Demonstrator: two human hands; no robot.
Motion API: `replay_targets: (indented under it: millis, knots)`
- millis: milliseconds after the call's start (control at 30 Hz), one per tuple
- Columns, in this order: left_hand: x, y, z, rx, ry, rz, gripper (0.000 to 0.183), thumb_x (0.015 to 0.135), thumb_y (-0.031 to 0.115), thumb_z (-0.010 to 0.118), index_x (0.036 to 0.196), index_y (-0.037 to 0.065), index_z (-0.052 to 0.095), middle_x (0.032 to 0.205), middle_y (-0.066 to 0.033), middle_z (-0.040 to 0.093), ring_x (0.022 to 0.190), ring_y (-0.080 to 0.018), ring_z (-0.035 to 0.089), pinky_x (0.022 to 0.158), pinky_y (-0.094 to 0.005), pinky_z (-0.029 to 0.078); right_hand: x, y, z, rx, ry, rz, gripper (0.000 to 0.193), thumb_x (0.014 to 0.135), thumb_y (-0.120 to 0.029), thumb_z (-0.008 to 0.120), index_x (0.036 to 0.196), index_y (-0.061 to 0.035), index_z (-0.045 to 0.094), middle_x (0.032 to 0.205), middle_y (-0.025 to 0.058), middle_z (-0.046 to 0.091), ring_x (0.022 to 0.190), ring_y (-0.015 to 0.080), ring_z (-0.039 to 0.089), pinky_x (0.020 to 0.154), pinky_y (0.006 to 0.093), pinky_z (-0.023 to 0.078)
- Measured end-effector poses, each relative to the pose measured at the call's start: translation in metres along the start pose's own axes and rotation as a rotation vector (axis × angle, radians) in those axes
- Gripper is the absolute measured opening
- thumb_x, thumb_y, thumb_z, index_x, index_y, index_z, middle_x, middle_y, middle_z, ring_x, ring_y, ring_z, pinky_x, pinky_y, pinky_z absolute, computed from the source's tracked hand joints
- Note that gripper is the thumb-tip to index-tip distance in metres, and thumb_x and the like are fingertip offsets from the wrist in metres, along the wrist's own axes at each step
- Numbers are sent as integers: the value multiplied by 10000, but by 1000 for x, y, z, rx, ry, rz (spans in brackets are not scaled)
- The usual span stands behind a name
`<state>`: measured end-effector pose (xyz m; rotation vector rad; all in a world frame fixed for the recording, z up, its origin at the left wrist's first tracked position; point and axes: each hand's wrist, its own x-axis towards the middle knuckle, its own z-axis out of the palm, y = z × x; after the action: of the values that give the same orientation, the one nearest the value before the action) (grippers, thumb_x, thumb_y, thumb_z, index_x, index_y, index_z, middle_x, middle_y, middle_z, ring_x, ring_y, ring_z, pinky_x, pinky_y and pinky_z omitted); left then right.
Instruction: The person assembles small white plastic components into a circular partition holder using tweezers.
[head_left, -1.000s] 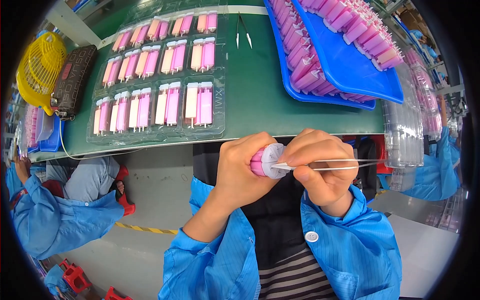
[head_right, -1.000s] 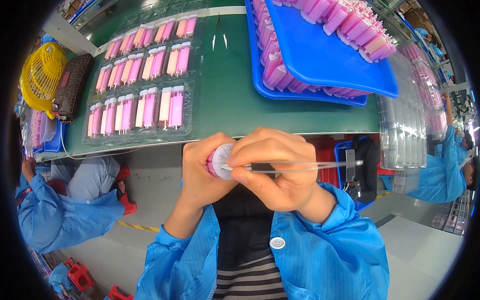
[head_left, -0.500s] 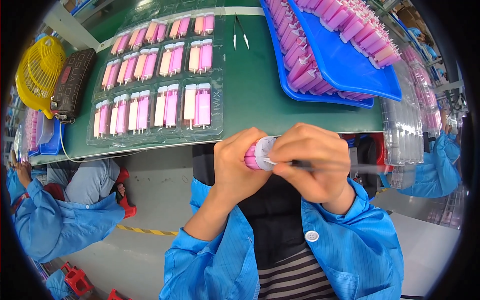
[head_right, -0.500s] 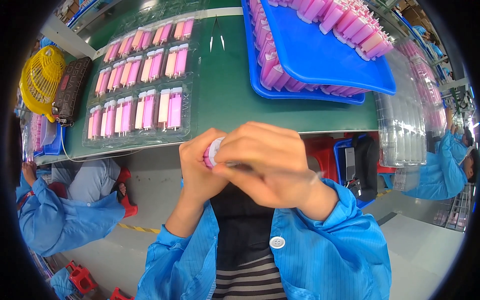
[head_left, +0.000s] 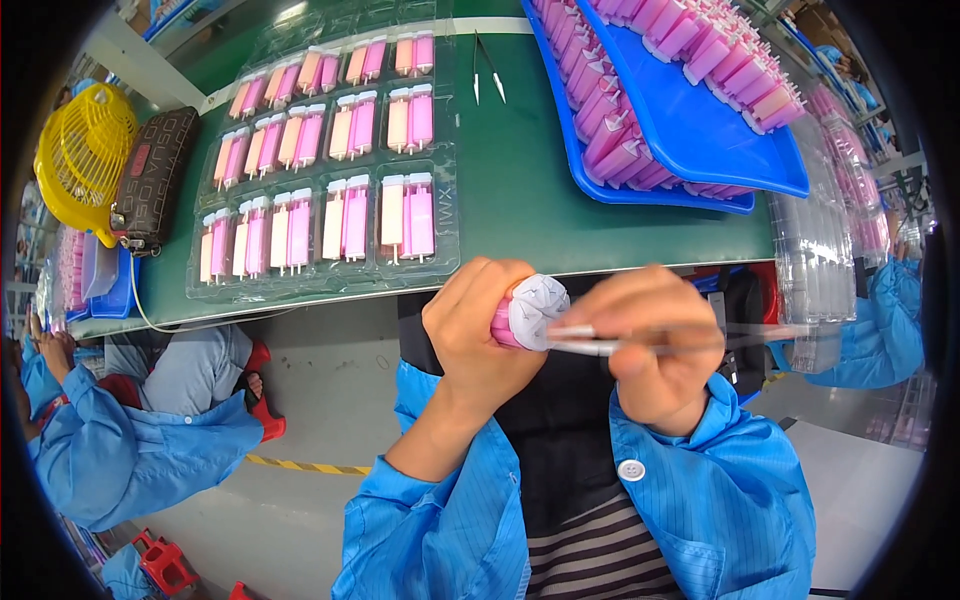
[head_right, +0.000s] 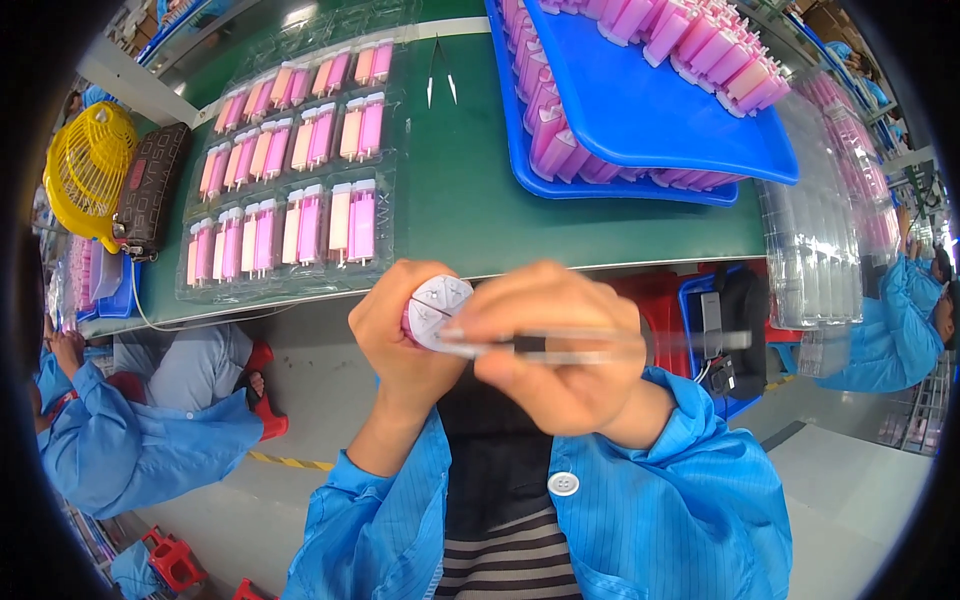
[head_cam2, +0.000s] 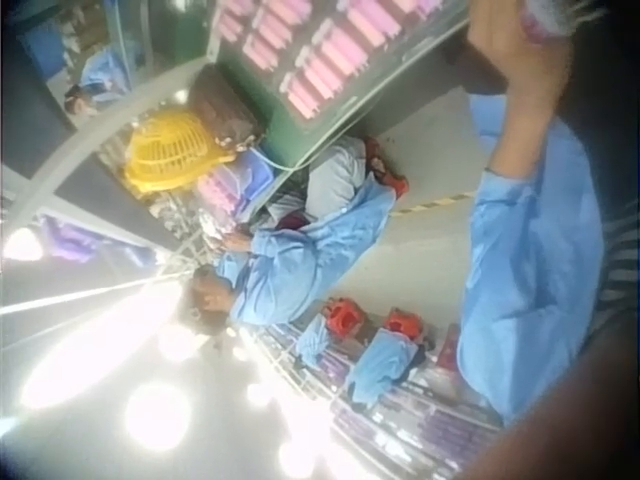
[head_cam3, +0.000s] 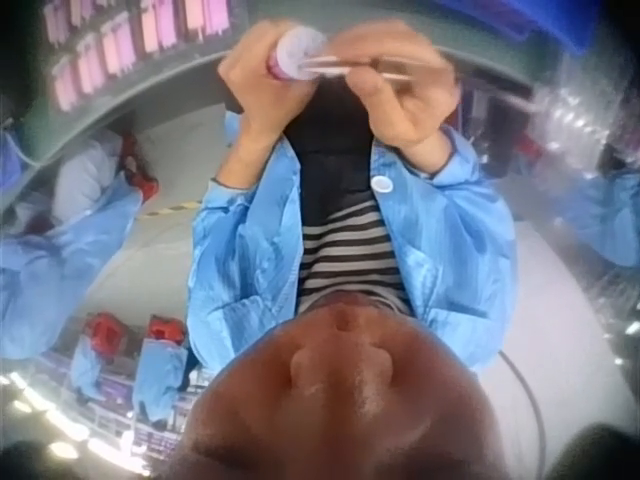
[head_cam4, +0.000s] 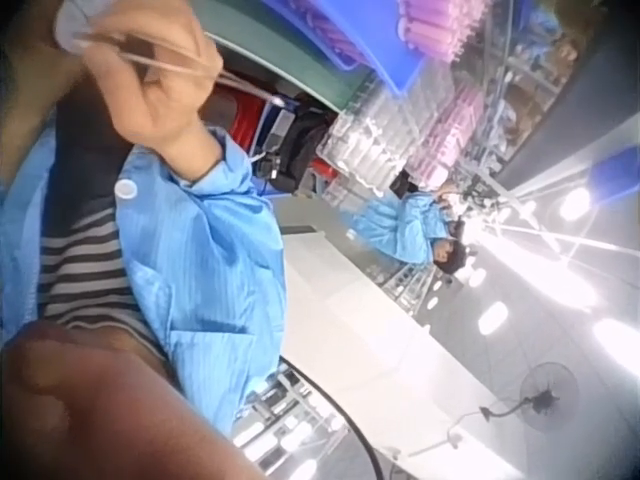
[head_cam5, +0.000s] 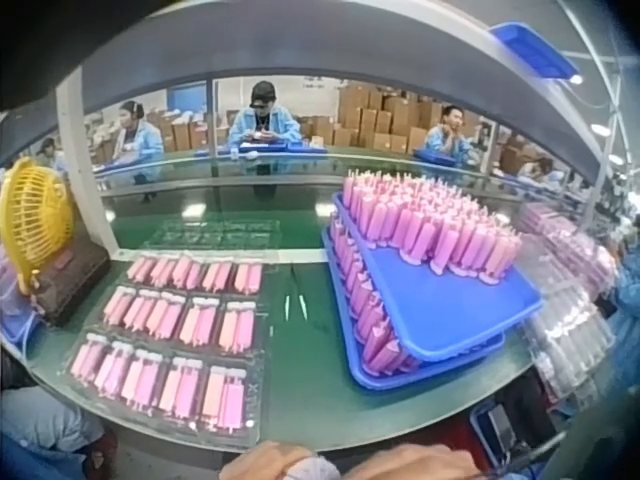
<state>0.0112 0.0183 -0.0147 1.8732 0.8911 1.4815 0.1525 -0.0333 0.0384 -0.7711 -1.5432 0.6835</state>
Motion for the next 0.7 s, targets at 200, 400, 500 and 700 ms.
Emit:
replay_targets:
  millis: [200,400,500,700]
  knots:
    - [0,0,3,113,78,97,224,673,83,791,806,12,625,705,-90,600,596,-208,589,537,-283,446,3,5,9,23,190,105,159,815,4,715,963,36,666,886,162,700,764,209,666,658,281,526]
    - [1,0,2,140,86,119,228,664,86,787,805,19,622,700,-86,591,586,-215,573,523,-291,432,5,7,6,-92,135,19,153,799,8,730,941,23,676,864,158,699,721,197,670,620,266,522]
    - [1,1,3,138,84,104,264,596,34,787,791,29,608,699,-82,570,604,-257,566,527,-326,450,5,9,7,-111,129,11,155,795,6,735,938,19,675,856,154,699,719,197,671,617,264,521]
    - [2,1,3,170,102,127,257,595,18,776,787,29,606,697,-84,566,606,-257,566,531,-327,453,2,9,10,-78,175,24,134,820,3,720,938,25,661,860,153,694,723,199,666,620,268,519]
